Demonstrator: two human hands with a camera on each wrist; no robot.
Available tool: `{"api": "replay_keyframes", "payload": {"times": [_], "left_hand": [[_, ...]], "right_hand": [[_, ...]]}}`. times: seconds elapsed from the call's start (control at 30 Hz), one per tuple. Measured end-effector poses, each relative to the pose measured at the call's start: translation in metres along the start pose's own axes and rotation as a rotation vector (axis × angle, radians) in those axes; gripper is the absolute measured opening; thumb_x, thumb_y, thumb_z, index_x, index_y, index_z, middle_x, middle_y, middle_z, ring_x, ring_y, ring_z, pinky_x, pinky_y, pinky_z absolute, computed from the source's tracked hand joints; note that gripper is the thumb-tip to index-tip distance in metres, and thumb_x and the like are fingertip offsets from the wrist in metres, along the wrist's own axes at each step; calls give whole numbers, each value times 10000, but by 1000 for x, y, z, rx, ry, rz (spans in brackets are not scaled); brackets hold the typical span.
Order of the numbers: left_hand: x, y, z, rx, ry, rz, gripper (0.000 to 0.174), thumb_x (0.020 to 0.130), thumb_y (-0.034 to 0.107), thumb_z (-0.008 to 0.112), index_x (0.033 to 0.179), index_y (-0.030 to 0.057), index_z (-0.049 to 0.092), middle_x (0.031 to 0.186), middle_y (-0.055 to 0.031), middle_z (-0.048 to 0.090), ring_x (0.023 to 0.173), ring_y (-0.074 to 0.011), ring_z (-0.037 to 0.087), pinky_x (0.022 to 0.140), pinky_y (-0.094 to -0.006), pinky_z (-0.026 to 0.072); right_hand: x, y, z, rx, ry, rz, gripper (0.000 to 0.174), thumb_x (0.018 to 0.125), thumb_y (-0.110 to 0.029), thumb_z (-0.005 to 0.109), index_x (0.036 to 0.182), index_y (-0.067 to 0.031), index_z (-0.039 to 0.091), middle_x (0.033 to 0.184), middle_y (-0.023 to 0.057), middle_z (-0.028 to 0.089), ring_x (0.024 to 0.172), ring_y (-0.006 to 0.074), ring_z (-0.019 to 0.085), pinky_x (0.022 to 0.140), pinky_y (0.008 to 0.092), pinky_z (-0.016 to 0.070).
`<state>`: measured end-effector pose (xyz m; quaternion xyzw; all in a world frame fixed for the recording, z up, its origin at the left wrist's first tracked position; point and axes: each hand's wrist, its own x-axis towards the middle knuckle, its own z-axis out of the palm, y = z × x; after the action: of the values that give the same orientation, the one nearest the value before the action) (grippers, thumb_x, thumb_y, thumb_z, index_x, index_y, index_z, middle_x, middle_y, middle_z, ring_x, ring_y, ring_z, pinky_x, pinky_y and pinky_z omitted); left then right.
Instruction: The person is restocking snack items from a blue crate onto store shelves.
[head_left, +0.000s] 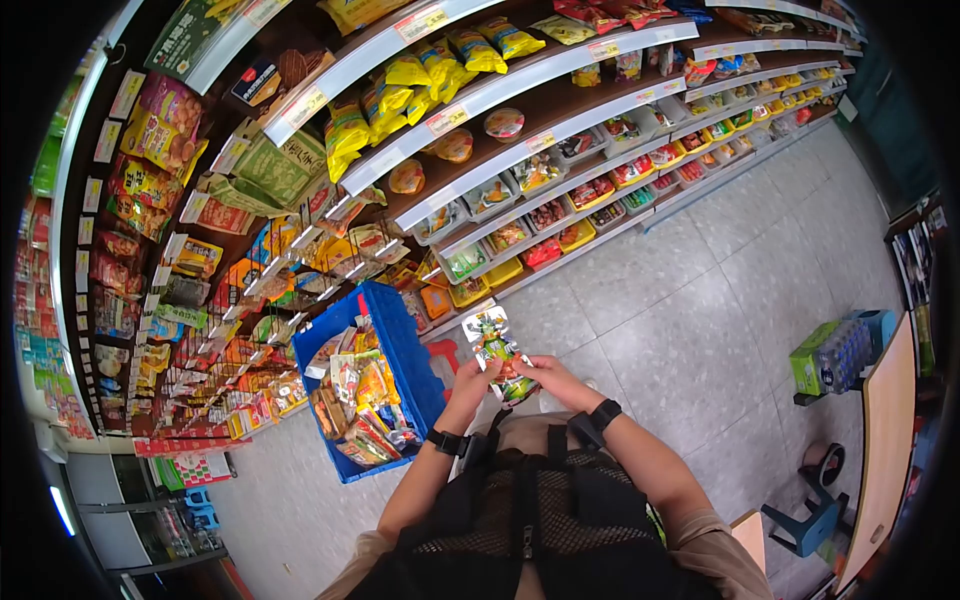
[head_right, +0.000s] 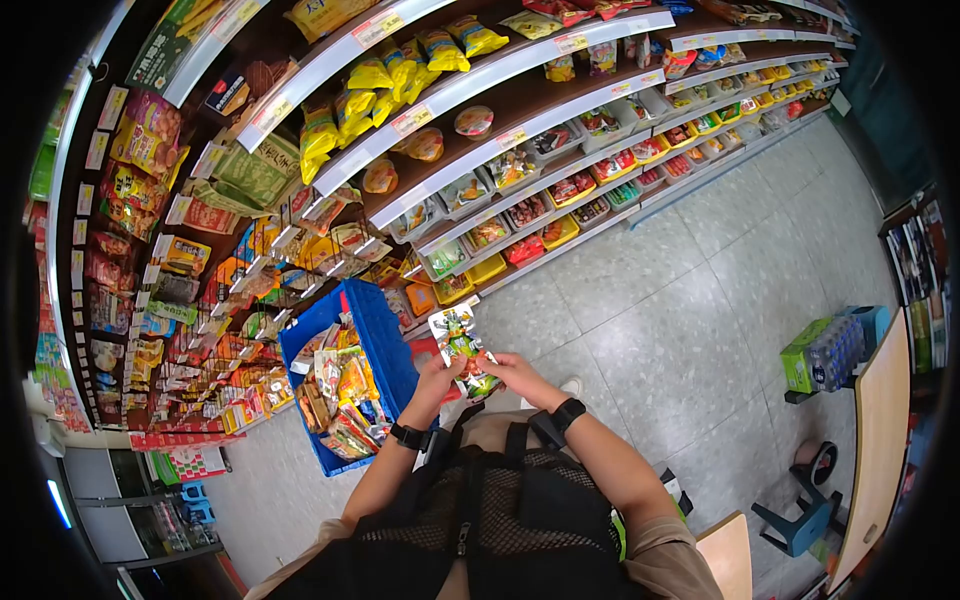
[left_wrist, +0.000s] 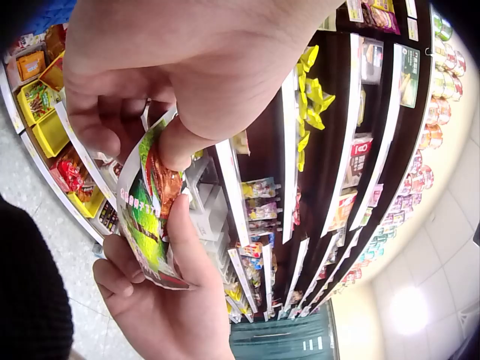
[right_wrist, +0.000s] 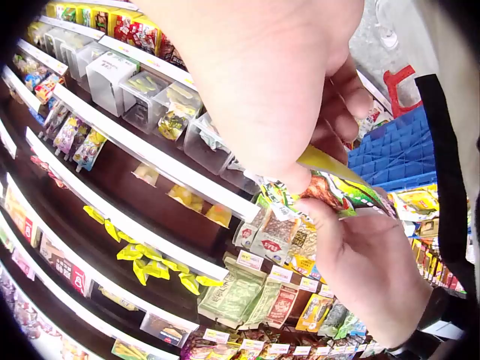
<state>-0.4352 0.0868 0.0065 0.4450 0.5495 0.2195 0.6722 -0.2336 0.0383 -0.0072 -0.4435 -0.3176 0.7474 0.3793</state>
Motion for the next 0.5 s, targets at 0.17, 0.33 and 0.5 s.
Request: {"api": "replay_keyframes", "payload": {"times": [0.17,0.33,0.5], "left_hand": [[-5,0,5,-62,27,90,252,960,289,618,1099,83,663,925,6,692,759,-64,616,623,-232,464],[-2,5,2,-70,1,48,242,973,206,602,1140,33,628,1064,-24,681,915,-78,626,803,-250,496],[2,2,2,-23,13,40,226,968,197,609,1125,38,638,1049,-25,684,891,-74,626,777,-244,492]], "right_hand": [[0,2,4,16,-14,13,367,951,-448,587,1051,-112,695,888,-63,666,752,27,547,627,215,414],[7,9,1,8,-8,-17,367,952,-455,586,1034,-115,697,875,-68,663,744,22,540,625,210,408],[10,16,-2,44,-17,-29,367,950,-457,591,1019,-112,697,854,-72,658,730,16,534,617,201,400]]}}
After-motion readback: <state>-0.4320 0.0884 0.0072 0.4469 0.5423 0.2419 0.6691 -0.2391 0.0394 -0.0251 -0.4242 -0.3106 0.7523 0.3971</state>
